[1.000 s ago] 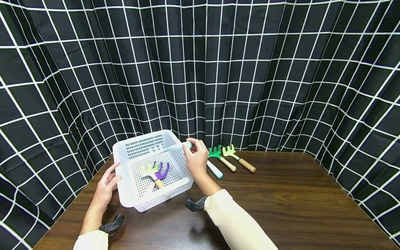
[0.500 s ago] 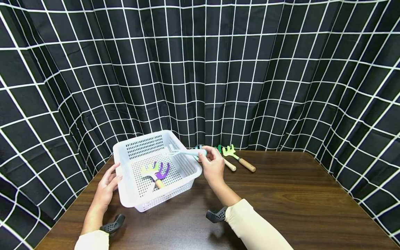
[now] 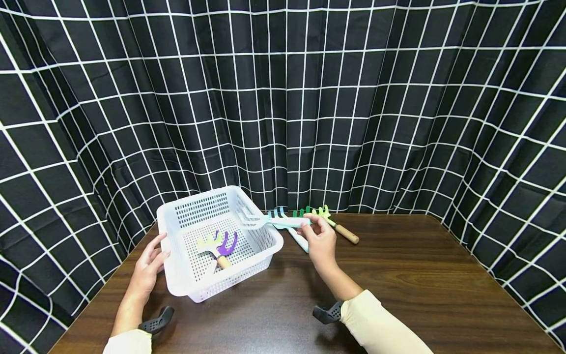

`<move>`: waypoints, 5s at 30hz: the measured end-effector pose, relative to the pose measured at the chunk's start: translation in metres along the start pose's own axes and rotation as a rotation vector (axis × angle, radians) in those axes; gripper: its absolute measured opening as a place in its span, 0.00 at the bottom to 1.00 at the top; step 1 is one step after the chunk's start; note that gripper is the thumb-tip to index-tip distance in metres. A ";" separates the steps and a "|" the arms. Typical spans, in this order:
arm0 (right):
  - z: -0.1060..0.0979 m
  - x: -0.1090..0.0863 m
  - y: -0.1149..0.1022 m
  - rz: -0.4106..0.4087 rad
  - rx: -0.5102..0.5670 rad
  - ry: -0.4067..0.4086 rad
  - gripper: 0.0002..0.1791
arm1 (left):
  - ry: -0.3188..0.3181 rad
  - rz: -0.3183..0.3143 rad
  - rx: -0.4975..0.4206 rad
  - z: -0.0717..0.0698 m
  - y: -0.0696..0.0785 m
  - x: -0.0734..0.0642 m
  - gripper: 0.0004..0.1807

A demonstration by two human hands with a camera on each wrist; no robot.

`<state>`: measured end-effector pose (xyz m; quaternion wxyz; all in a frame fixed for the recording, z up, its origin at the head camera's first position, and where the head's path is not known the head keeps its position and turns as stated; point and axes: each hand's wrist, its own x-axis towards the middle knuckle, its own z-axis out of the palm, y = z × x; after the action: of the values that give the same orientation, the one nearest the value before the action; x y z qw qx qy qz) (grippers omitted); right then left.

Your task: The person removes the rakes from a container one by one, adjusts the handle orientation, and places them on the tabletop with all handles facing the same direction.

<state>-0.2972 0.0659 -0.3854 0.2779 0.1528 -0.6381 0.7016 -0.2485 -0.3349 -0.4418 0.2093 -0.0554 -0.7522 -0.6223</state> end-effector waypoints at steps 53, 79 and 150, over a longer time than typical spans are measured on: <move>-0.166 0.034 0.037 0.102 -0.246 0.382 0.14 | -0.003 0.012 0.008 0.000 -0.002 0.000 0.26; -0.190 0.050 0.066 0.171 -0.346 0.538 0.12 | -0.010 0.014 -0.013 0.000 0.000 -0.001 0.27; -0.224 0.046 0.094 0.249 -1.007 0.089 0.13 | -0.012 -0.003 -0.006 -0.001 -0.001 -0.002 0.28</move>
<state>-0.3576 0.2917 -0.4660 0.2584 -0.1069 -0.8975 0.3410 -0.2468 -0.3362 -0.4435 0.2036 -0.0587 -0.7517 -0.6245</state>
